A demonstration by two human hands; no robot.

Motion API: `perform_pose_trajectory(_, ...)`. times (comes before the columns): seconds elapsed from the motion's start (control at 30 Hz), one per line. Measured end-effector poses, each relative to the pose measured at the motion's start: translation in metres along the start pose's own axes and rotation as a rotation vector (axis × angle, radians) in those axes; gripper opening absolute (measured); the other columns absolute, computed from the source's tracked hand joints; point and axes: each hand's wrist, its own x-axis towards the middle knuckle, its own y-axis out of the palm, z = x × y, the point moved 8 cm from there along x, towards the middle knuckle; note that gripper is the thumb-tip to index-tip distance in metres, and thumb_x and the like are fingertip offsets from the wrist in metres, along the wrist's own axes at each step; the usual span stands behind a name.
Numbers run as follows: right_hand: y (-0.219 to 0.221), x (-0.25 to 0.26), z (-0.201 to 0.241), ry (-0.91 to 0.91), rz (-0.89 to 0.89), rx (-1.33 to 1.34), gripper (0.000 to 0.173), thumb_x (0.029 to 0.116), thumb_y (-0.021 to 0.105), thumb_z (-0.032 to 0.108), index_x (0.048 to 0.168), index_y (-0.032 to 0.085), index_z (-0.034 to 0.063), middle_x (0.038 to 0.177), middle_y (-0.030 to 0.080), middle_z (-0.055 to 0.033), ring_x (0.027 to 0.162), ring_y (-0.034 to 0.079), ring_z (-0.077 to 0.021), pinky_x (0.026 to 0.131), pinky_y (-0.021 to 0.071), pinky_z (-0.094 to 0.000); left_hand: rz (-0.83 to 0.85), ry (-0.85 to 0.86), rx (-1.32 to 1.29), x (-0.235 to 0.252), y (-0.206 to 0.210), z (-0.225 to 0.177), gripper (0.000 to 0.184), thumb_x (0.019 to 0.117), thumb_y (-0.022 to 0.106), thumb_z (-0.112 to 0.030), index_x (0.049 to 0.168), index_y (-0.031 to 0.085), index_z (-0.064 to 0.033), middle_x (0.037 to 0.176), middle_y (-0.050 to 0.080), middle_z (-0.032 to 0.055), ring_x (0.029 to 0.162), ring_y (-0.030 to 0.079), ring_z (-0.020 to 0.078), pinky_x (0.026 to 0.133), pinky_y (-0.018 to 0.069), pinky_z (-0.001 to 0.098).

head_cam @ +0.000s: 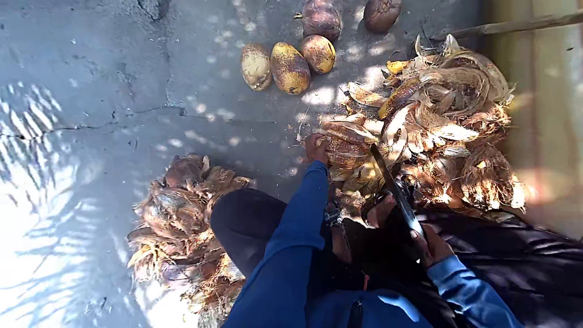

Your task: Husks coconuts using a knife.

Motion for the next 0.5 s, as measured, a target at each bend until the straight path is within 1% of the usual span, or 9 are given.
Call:
perform_pose_trajectory(0.1, -0.033, -0.043, 0.026, -0.463, -0.514, -0.045, 0.061, 0.1009, 0.045, 0.044, 0.106, 0.065, -0.0137, 0.07, 0.069, -0.0219, 0.059, 0.07, -0.0348, 0.053, 0.0563, -0.051, 0.054, 0.037, 0.061, 0.015, 0.006, -0.008, 0.038, 0.0821, 0.074, -0.02, 0.113, 0.07, 0.0009, 0.121, 0.062, 0.0225, 0.116, 0.057, 0.0329, 0.103, 0.0444, 0.0504)
perform_pose_trajectory(0.2, -0.062, -0.064, 0.061, -0.824, -0.725, 0.062, 0.067, 0.109, 0.03, 0.055, 0.108, 0.06, -0.0048, 0.077, 0.069, -0.016, 0.064, 0.069, -0.0172, 0.056, 0.0568, -0.0331, 0.108, 0.059, 0.186, 0.012, 0.018, -0.034, 0.037, 0.0835, 0.077, -0.027, 0.112, 0.072, -0.0042, 0.123, 0.063, 0.0198, 0.118, 0.058, 0.0331, 0.102, 0.0454, 0.0546)
perform_pose_trajectory(0.27, -0.072, -0.061, 0.079, -0.913, -0.735, 0.059, 0.069, 0.1085, 0.026, 0.058, 0.111, 0.058, -0.0024, 0.081, 0.069, -0.0162, 0.069, 0.071, -0.0169, 0.06, 0.0592, -0.0337, 0.173, -0.043, 0.307, 0.002, 0.019, -0.067, 0.036, 0.0876, 0.076, -0.021, 0.118, 0.07, -0.003, 0.131, 0.06, 0.021, 0.124, 0.055, 0.0349, 0.105, 0.0438, 0.0554)
perform_pose_trajectory(0.33, -0.069, -0.04, 0.078, -0.858, -0.746, -0.088, 0.071, 0.1076, 0.028, 0.056, 0.103, 0.062, -0.0065, 0.075, 0.069, -0.0177, 0.06, 0.07, -0.0222, 0.052, 0.0574, -0.0394, 0.333, -0.286, 0.39, -0.005, 0.017, -0.092, 0.039, 0.0974, 0.07, -0.015, 0.134, 0.062, -0.0031, 0.147, 0.049, 0.0192, 0.136, 0.046, 0.0346, 0.112, 0.036, 0.0546)
perform_pose_trajectory(0.37, -0.063, -0.02, 0.068, -0.735, -0.696, -0.217, 0.068, 0.1052, 0.034, 0.051, 0.101, 0.065, -0.0093, 0.074, 0.07, -0.0206, 0.058, 0.071, -0.0291, 0.05, 0.0568, -0.0459, 0.296, -0.234, 0.387, -0.002, 0.018, -0.084, 0.037, 0.0954, 0.073, -0.017, 0.13, 0.065, -0.0047, 0.143, 0.052, 0.0187, 0.132, 0.049, 0.0348, 0.109, 0.0391, 0.0553)
perform_pose_trajectory(0.4, -0.054, 0.008, 0.05, -0.513, -0.517, -0.334, 0.063, 0.1031, 0.041, 0.046, 0.112, 0.065, -0.0108, 0.083, 0.072, -0.0257, 0.069, 0.074, -0.0395, 0.059, 0.0587, -0.0563, 0.181, -0.062, 0.352, 0.004, 0.02, -0.064, 0.034, 0.0883, 0.077, -0.022, 0.118, 0.071, -0.0068, 0.131, 0.06, 0.0186, 0.12, 0.057, 0.0349, 0.099, 0.046, 0.0558)
perform_pose_trajectory(0.43, -0.044, 0.036, 0.026, -0.21, -0.237, -0.367, 0.06, 0.1062, 0.046, 0.043, 0.134, 0.057, -0.0086, 0.104, 0.072, -0.0316, 0.094, 0.073, -0.0491, 0.082, 0.0554, -0.0659, 0.135, 0.047, 0.294, 0.009, 0.024, -0.049, 0.033, 0.0846, 0.08, -0.024, 0.112, 0.073, -0.0077, 0.123, 0.062, 0.0186, 0.114, 0.059, 0.0347, 0.095, 0.0483, 0.056)
perform_pose_trajectory(0.47, -0.036, 0.054, 0.006, 0.002, -0.048, -0.313, 0.059, 0.1081, 0.047, 0.041, 0.147, 0.047, -0.0036, 0.119, 0.069, -0.0321, 0.111, 0.068, -0.0494, 0.098, 0.0491, -0.0659, 0.152, 0.087, 0.252, 0.01, 0.027, -0.042, 0.033, 0.0849, 0.081, -0.027, 0.112, 0.074, -0.0086, 0.123, 0.062, 0.0183, 0.115, 0.059, 0.034, 0.097, 0.0484, 0.0553)
perform_pose_trajectory(0.5, -0.032, 0.058, -0.001, 0.041, 0.008, -0.199, 0.054, 0.1086, 0.047, 0.037, 0.146, 0.048, -0.0027, 0.116, 0.069, -0.0308, 0.107, 0.07, -0.0462, 0.097, 0.0514, -0.0622, 0.185, 0.102, 0.231, 0.012, 0.03, -0.044, 0.034, 0.0854, 0.081, -0.028, 0.113, 0.074, -0.0094, 0.125, 0.062, 0.0179, 0.117, 0.058, 0.0331, 0.1, 0.0476, 0.0545)
